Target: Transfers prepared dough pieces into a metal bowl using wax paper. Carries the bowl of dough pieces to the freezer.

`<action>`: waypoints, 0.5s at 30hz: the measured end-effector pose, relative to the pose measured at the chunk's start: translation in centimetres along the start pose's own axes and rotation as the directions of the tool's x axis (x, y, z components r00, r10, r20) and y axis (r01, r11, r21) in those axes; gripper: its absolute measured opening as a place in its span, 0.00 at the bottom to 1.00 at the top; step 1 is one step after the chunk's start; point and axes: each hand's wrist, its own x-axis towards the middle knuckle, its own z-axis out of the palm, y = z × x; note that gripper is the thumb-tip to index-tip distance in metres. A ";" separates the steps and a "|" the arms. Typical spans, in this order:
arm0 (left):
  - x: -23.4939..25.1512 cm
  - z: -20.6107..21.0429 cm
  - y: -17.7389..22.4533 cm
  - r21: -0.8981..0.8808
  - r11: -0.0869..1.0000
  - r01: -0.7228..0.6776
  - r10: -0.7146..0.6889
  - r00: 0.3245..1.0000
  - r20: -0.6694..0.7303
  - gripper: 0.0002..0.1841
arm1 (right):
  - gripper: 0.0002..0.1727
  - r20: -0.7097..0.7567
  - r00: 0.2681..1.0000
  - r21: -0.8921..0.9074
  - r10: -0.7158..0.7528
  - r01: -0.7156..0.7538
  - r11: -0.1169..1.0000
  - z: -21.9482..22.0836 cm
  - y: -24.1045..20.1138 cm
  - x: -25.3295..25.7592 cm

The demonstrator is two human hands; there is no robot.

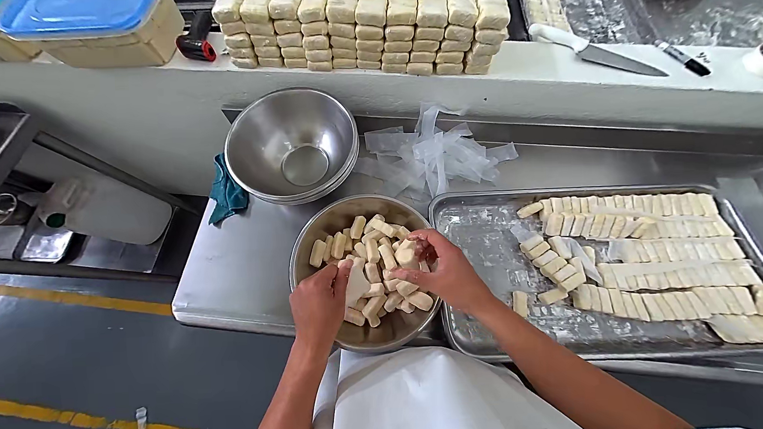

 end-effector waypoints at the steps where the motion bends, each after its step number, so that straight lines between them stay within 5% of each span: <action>1: 0.0 -0.1 -0.1 0.010 1.000 -0.020 0.021 0.999 -0.024 0.29 | 0.36 0.002 1.000 -0.001 -0.010 0.011 1.000 -0.4 0.5 -0.1; 6: 0.6 -1.4 0.8 -0.079 0.989 -0.126 0.120 0.990 -0.081 0.26 | 0.20 -0.115 0.993 -0.046 0.021 -0.026 0.999 -4.7 4.3 -1.3; 9: 1.2 -1.8 1.0 -0.097 0.995 0.032 -0.010 0.975 0.223 0.18 | 0.19 -0.195 0.968 -0.227 0.160 -0.203 0.952 -8.3 7.8 -3.3; 11: 1.7 -1.8 0.9 -0.139 0.974 0.181 -0.116 0.916 0.383 0.22 | 0.24 -0.175 0.922 -0.403 0.345 -0.387 0.829 -10.4 10.1 -4.9; 15: 1.9 -2.9 1.0 -0.419 0.890 0.178 -0.042 0.949 0.313 0.22 | 0.38 -0.159 0.726 -0.590 0.669 -0.613 0.525 -11.2 13.6 -8.7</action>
